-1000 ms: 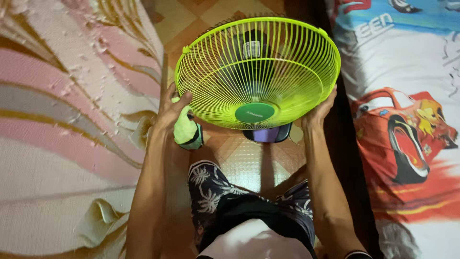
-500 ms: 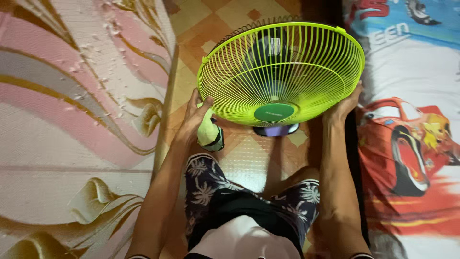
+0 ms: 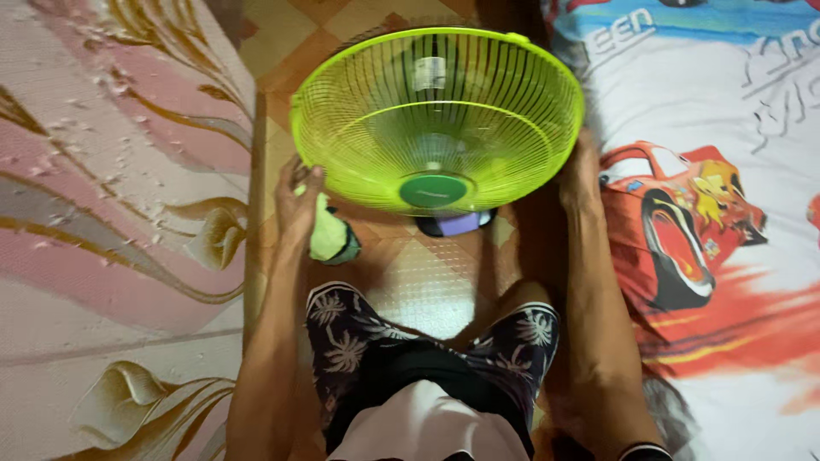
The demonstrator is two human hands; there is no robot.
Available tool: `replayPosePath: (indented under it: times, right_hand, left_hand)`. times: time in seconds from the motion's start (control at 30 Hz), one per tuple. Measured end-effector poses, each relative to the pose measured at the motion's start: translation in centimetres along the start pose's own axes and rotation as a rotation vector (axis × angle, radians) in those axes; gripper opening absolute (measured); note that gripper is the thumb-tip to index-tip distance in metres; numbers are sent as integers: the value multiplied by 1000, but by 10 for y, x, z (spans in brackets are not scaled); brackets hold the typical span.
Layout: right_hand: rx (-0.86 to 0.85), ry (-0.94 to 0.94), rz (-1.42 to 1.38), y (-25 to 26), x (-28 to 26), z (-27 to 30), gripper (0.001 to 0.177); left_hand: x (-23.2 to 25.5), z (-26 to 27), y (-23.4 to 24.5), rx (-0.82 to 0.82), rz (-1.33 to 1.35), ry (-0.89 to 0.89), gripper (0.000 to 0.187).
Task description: The person disassembles a small green table fan, removes the front grille and fan blades, and wipes the blades with a green cloth. The person then reassembles the fan components.
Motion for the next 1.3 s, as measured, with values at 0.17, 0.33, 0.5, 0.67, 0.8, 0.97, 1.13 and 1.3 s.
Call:
replayPosePath:
  times: [0.17,0.33,0.5,0.67,0.8,0.97,1.13,1.3]
  right_hand:
    - [-121,-91,-130,-6,-13,29,67]
    - [-149,-97,-202,-15,18,50,79]
    - [14,-328,-142,-36,81,78,85]
    - [133,-369,-158,-72,97,114,78]
    - [286,-36,-341,-70,97,95,63]
    - [238,30,-713,-42,97,57,43]
    - [112,-189,-511,-16,139,36,39]
    - [98,-283,-328,-17,186,43,35]
  left_hand:
    - [-24,12,17,27,32,157,67]
    - [-63,24,9,92,-49,166,78]
    - [-127,33,-34,193,134,339,81]
    - [-154,48,-64,230,232,372,83]
    - [-120,19,-28,152,140,368,78]
    - [-58,-9,-25,48,552,503,75]
    - [-58,-23,-47,-133,483,430,74]
    - [-89,-26,-46,-94,491,475,86]
Point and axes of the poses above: each hand's wrist, its own z-axis away from the middle knuckle, its own y-axis out of the back of the hand, x = y × z, the point moved 2 cm from there along -z, towards the middle knuckle, and after that the axes turned 11 degrees about y, right-handed, at the moved point
